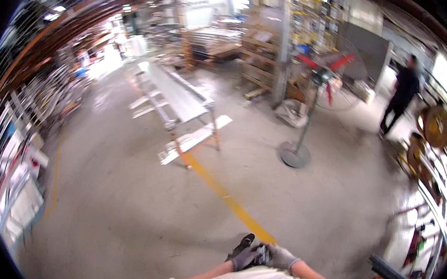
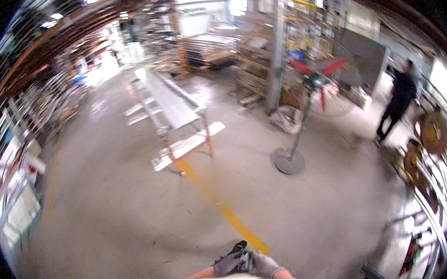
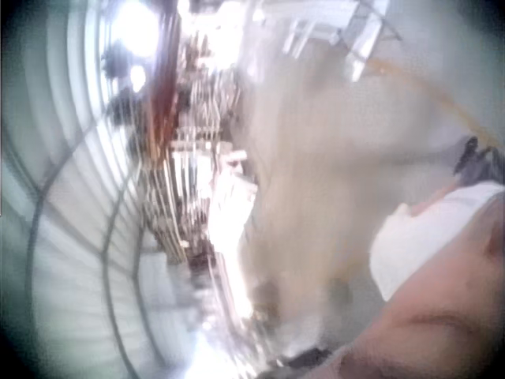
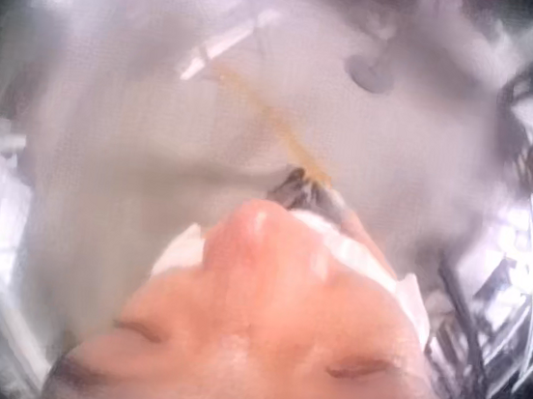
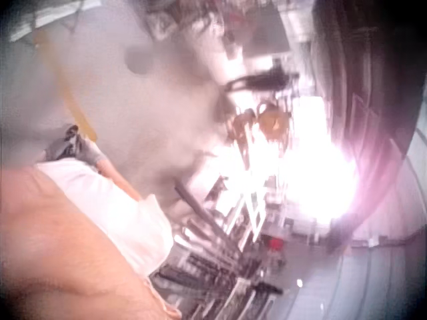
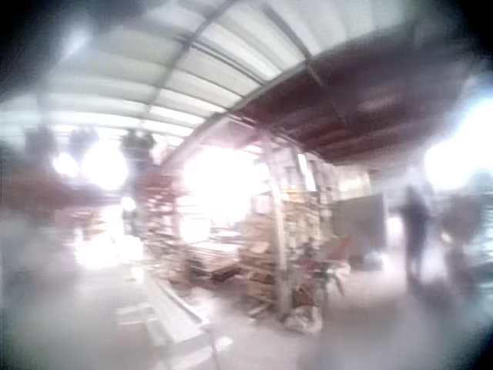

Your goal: The person assembles a metal frame by attaching metal brackets to aluminum profiles using a screwdriver. They handle the frame, pick up brackets, and fasten them to the structure.

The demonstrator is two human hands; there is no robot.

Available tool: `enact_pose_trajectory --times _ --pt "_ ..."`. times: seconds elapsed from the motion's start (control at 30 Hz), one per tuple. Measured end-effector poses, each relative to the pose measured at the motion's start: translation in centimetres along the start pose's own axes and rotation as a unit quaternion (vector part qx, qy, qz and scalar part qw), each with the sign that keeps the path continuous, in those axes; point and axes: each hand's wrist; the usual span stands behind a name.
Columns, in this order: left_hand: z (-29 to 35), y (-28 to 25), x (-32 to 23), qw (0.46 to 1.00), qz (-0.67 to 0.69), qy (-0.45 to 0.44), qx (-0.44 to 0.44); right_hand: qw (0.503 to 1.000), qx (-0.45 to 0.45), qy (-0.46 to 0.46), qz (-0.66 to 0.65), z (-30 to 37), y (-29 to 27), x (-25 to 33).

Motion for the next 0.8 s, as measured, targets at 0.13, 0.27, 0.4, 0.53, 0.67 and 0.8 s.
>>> enact_pose_trajectory --times 0.13,0.27,0.4,0.53,0.67,0.8 --pt "-11.9 3.7 -14.6 0.988 -0.010 -0.076 0.135 0.825 -0.054 0.219 -0.518 0.6 -11.5 -5.4" --pt "-26.4 7.7 -24.2 0.952 -0.195 -0.121 0.202 0.695 -0.301 0.254 -0.602 0.7 -15.4 -15.6" --pt "-41.6 13.5 -24.3 0.910 -0.239 -0.099 0.325 0.581 -0.550 0.318 -0.509 0.6 -12.3 -29.0" --pt "-55.4 19.8 -21.2 0.931 -0.221 -0.118 0.265 0.450 -0.598 0.326 -0.577 3.9 -19.0 -41.2" --pt "-72.9 21.8 -17.5 0.899 -0.381 0.023 0.216 0.543 -0.543 0.377 -0.518 7.1 -25.9 -56.9" --pt "-83.1 33.0 -27.4 0.964 -0.209 -0.044 0.157 0.453 -0.494 0.335 -0.662 9.8 -39.4 -68.2"
Point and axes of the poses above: each hand's wrist, its own z-axis away from the middle knuckle, its own y-axis out of the palm, x = y × z, and after that the axes turned 7 degrees about x, right-handed
